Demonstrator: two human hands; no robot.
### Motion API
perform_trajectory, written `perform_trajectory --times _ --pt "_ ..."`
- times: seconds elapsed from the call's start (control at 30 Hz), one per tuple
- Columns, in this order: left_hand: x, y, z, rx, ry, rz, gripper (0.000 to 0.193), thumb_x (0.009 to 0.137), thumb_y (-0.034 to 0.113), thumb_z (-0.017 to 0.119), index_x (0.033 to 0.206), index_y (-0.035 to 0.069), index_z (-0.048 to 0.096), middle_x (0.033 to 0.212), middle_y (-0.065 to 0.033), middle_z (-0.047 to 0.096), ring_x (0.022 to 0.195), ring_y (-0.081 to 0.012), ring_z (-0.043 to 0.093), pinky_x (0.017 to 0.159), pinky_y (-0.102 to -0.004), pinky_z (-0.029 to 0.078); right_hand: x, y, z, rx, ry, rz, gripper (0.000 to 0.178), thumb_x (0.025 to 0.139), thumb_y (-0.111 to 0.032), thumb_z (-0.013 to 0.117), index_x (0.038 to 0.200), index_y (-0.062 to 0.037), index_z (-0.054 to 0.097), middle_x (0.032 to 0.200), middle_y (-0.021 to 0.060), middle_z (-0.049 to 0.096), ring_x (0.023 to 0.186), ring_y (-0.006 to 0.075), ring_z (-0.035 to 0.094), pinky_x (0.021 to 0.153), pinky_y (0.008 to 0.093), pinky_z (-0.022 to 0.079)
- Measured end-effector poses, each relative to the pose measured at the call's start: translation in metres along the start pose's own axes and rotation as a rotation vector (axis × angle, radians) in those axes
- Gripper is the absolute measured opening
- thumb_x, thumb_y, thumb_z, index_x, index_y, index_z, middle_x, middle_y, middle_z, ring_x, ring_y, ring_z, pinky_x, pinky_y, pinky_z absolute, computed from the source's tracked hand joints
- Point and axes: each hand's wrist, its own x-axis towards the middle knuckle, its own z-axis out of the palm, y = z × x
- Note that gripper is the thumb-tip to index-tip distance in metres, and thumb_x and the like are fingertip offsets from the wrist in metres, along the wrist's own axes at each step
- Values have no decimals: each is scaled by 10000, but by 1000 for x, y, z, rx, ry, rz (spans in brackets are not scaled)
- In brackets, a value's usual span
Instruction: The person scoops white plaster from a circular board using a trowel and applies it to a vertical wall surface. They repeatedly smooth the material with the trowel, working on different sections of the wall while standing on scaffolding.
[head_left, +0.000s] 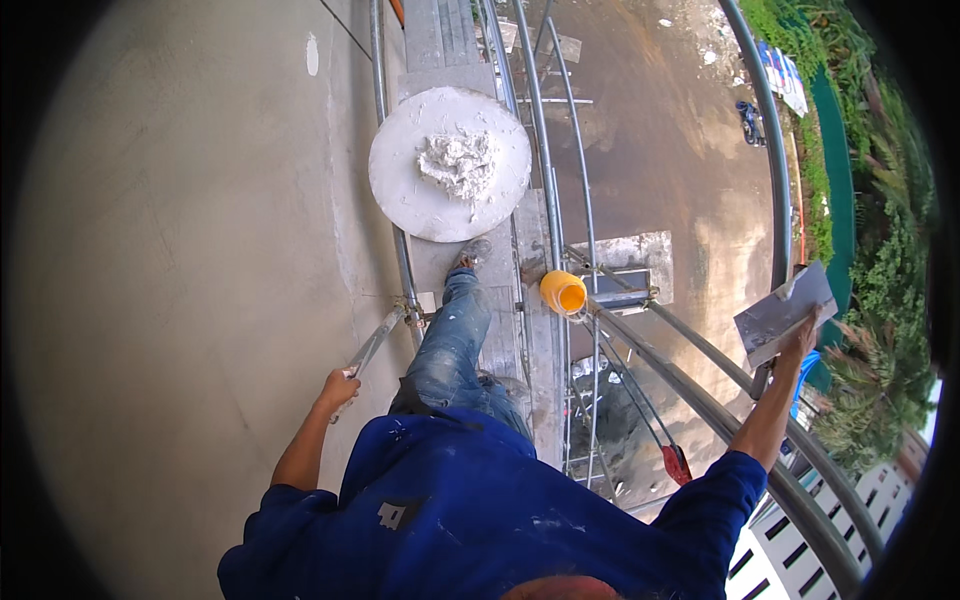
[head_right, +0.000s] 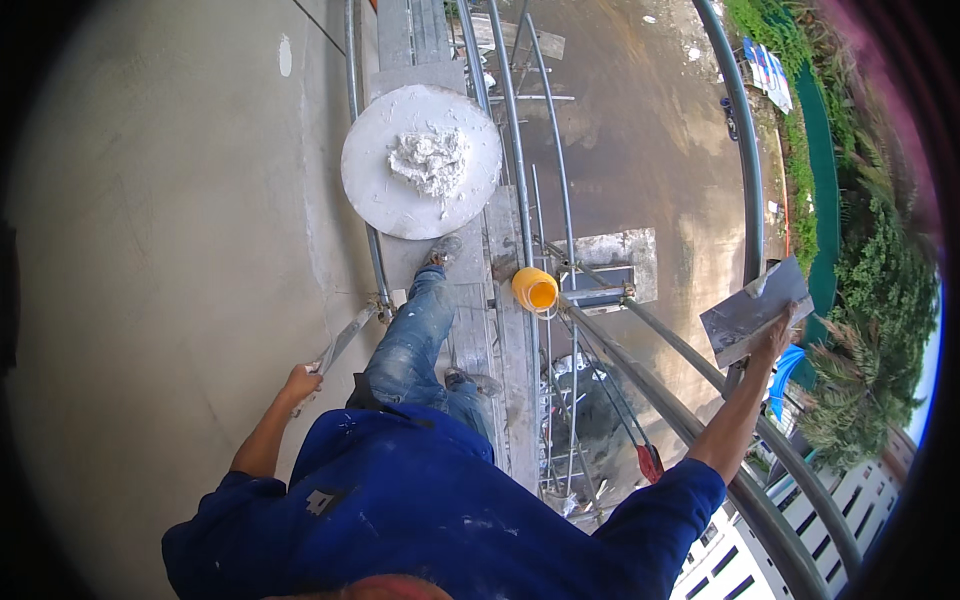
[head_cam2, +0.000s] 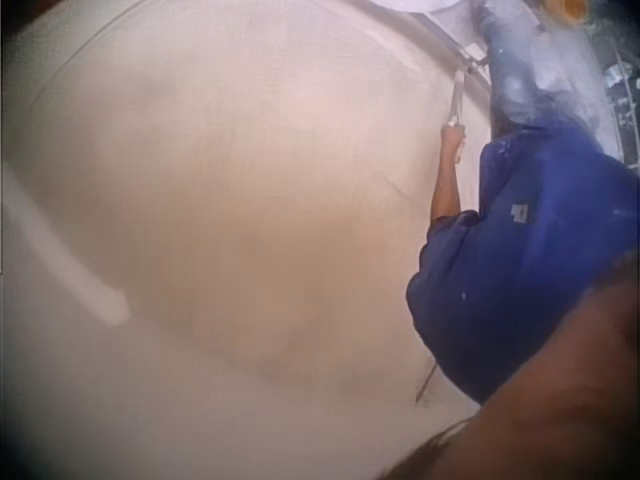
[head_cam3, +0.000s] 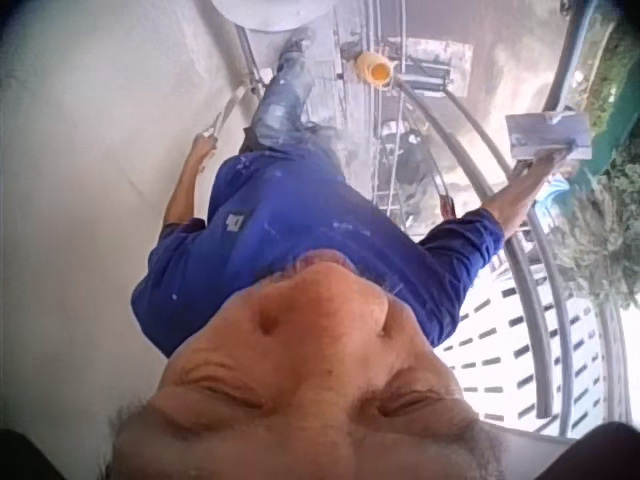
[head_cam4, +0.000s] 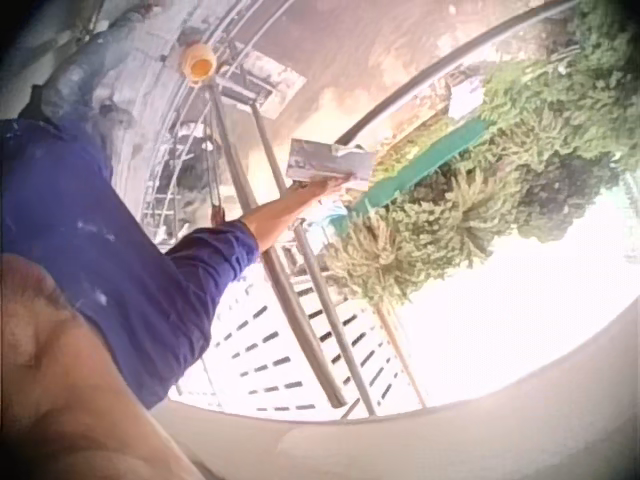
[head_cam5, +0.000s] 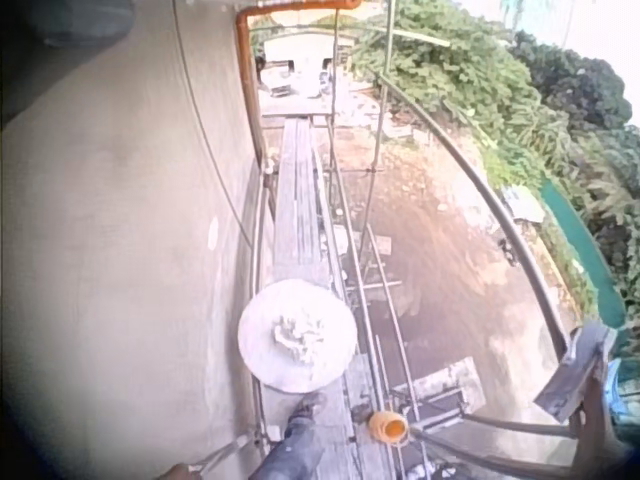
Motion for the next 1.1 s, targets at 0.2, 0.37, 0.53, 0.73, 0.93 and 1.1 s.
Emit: perform_trajectory --times 0.2,0.37,0.53,0.73,0.93,1.1 --pt "9 42 -41 115 -11 -34 525 793 80 574 1317 65 613 853 -121 700 676 -185 665 631 -337 538 69 26 -5 -186 -190 -109 707 1025 -532 335 1490 -1 372 1512 142 417 1369 258 411 1136 343 295" --pt "1 105 -60 -92 -98 -42 583 808 32 511 1390 65 536 1116 -147 652 830 -231 670 749 -304 611 96 65 -17 -347 -254 -285 599 1055 -395 238 1516 -22 323 1545 167 368 1418 262 362 1163 360 255" --pt "-11 109 -71 -72 -55 -68 609 827 150 549 1435 160 511 922 -136 669 686 -194 673 605 -341 558 91 98 11 -475 -217 -421 621 1042 -437 274 1492 -19 362 1496 177 424 1360 262 422 1123 360 299" --pt "-26 66 -55 -226 16 -115 573 848 84 574 1410 4 491 1259 -167 620 936 -239 677 822 -353 594 98 102 19 -466 -168 -593 650 1027 -489 317 1463 -15 409 1436 188 491 1291 261 493 1074 360 352" --pt "6 15 -35 188 -35 -70 489 789 220 629 1270 135 661 846 -121 714 713 -186 681 680 -315 544 87 108 -11 -484 -101 -737 684 1011 -540 360 1434 -11 456 1377 200 558 1221 261 565 1026 360 405" --pt "37 -2 -14 327 57 1 515 756 316 631 1261 221 663 949 -179 727 856 -303 697 805 -368 534 73 108 -18 -539 -98 -609 697 998 -561 363 1411 -12 477 1362 199 567 1216 267 569 1023 366 406"
